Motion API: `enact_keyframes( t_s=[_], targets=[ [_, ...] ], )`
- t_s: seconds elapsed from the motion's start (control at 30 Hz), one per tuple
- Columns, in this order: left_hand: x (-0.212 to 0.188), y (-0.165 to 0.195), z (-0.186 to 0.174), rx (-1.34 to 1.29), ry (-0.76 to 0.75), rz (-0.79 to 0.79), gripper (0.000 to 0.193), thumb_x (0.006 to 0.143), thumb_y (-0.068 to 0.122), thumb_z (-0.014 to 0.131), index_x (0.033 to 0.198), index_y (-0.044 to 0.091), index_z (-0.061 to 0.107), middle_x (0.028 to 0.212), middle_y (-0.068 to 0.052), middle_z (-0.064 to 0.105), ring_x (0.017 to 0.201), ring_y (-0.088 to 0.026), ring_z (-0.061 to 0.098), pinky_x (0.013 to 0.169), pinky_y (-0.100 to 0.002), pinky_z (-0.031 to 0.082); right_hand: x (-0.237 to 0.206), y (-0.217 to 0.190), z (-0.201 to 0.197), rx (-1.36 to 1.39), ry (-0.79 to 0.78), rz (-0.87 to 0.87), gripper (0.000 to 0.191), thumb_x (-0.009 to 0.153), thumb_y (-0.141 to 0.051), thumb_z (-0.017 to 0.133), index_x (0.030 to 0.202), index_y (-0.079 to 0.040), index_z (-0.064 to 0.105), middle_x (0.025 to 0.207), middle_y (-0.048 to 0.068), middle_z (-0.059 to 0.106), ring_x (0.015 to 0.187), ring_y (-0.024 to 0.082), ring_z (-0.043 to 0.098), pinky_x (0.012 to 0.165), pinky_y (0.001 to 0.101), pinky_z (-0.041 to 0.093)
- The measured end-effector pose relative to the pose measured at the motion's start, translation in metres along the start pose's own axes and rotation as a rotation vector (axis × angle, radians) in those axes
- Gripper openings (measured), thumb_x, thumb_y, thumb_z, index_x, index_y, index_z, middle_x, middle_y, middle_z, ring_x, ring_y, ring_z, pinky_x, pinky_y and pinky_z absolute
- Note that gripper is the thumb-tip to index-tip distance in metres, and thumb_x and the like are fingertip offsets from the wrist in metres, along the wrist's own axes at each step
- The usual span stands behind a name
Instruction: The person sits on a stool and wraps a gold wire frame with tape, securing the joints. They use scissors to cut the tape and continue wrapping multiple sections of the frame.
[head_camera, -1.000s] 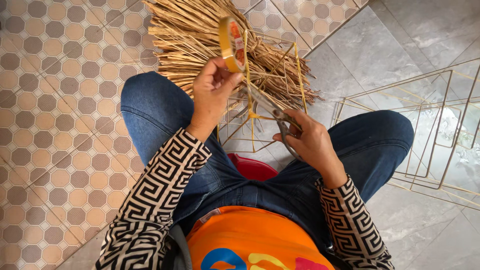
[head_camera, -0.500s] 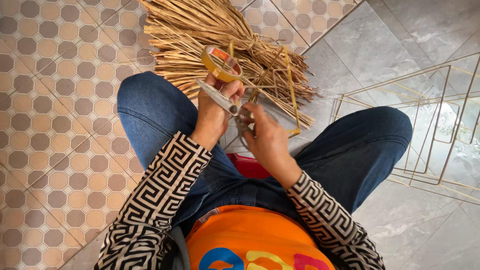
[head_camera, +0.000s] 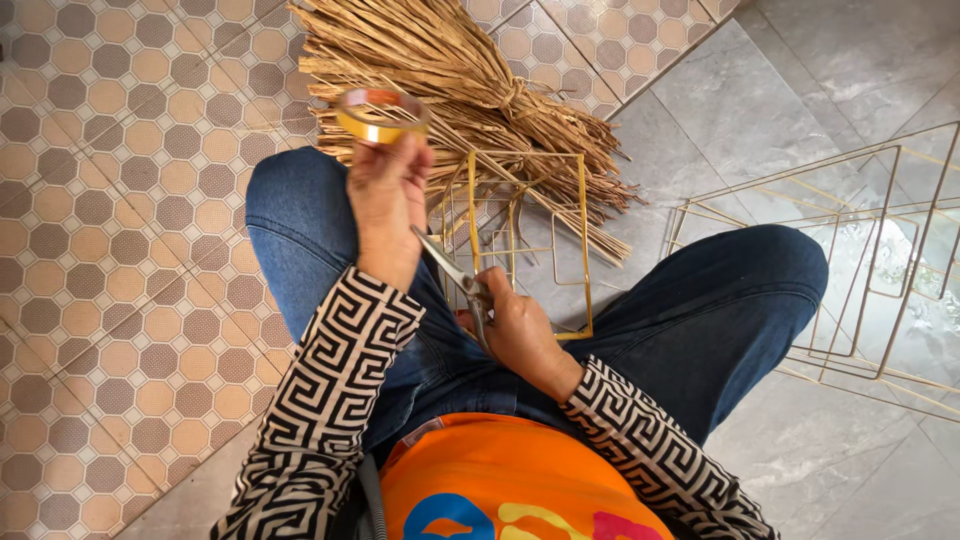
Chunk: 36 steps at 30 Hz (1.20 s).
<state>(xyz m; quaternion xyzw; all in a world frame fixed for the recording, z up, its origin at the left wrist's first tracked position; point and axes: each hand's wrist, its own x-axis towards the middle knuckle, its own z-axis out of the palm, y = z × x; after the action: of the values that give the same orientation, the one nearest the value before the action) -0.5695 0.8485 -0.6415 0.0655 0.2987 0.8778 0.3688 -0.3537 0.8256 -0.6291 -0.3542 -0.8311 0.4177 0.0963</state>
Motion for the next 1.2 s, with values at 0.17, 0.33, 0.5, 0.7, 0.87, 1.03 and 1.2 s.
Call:
enact_keyframes(
  t_s=[0.17,0.33,0.5,0.7,0.87,1.03,1.2],
  targets=[
    [0.004,0.013,-0.005,-0.012,0.049,0.049,0.034,0.093,-0.002,0.075,0.123,0.007,0.061,0.105,-0.004,0.07,0.092,-0.014,0.068,0.082,-0.029,0.058,-0.021,0.007,-0.013,-0.117,0.004,-0.037,0.07,0.082,-0.023,0.081,0.14,-0.014,0.041,0.085,0.015,0.077,0.07,0.043,0.07,0.06,0.051,0.053],
    [0.002,0.012,-0.009,0.001,0.027,0.046,0.032,0.095,-0.002,0.075,0.123,0.006,0.061,0.105,-0.005,0.07,0.093,-0.014,0.067,0.083,-0.029,0.057,-0.027,0.021,-0.036,-0.041,0.135,0.035,0.09,0.085,-0.015,0.076,0.157,-0.008,0.022,0.088,0.016,0.077,0.068,0.036,0.073,0.058,0.0461,0.055],
    [-0.001,0.014,-0.004,0.032,-0.006,-0.018,0.034,0.094,-0.002,0.076,0.124,0.007,0.062,0.106,-0.005,0.07,0.092,-0.014,0.068,0.082,-0.028,0.057,-0.019,0.025,-0.063,0.022,0.112,0.036,0.061,0.091,-0.001,0.064,0.149,-0.01,0.048,0.09,0.011,0.08,0.071,0.021,0.077,0.059,0.034,0.058],
    [-0.003,0.01,0.003,0.03,-0.025,-0.069,0.034,0.093,0.0,0.075,0.124,0.008,0.061,0.107,-0.006,0.07,0.091,-0.014,0.069,0.083,-0.029,0.059,-0.009,0.023,-0.098,0.429,0.056,0.154,0.059,0.093,0.002,0.064,0.15,-0.004,0.047,0.09,0.012,0.078,0.076,0.013,0.067,0.067,0.0275,0.051],
    [-0.001,0.005,0.006,0.002,-0.055,-0.072,0.034,0.093,-0.002,0.076,0.123,0.007,0.061,0.109,-0.005,0.069,0.092,-0.014,0.069,0.083,-0.029,0.059,-0.001,0.018,-0.044,0.248,0.107,0.195,0.043,0.093,-0.008,0.068,0.133,-0.002,0.053,0.09,0.014,0.076,0.073,0.02,0.069,0.061,0.0335,0.054],
    [0.0,0.007,0.007,0.012,-0.047,-0.067,0.034,0.092,-0.002,0.075,0.123,0.006,0.061,0.111,-0.006,0.069,0.094,-0.014,0.069,0.084,-0.028,0.059,-0.002,0.018,-0.017,-0.084,0.164,-0.028,0.048,0.085,-0.016,0.081,0.119,0.0,0.051,0.09,0.017,0.074,0.077,0.03,0.071,0.062,0.04,0.054],
    [-0.002,0.007,0.004,0.019,-0.027,-0.086,0.036,0.092,-0.002,0.075,0.124,0.007,0.061,0.109,-0.005,0.068,0.094,-0.013,0.069,0.084,-0.028,0.059,-0.001,0.034,-0.052,0.084,0.317,0.173,0.03,0.088,-0.01,0.075,0.111,-0.006,0.056,0.089,0.013,0.076,0.074,0.022,0.075,0.061,0.036,0.056]
  ],
)
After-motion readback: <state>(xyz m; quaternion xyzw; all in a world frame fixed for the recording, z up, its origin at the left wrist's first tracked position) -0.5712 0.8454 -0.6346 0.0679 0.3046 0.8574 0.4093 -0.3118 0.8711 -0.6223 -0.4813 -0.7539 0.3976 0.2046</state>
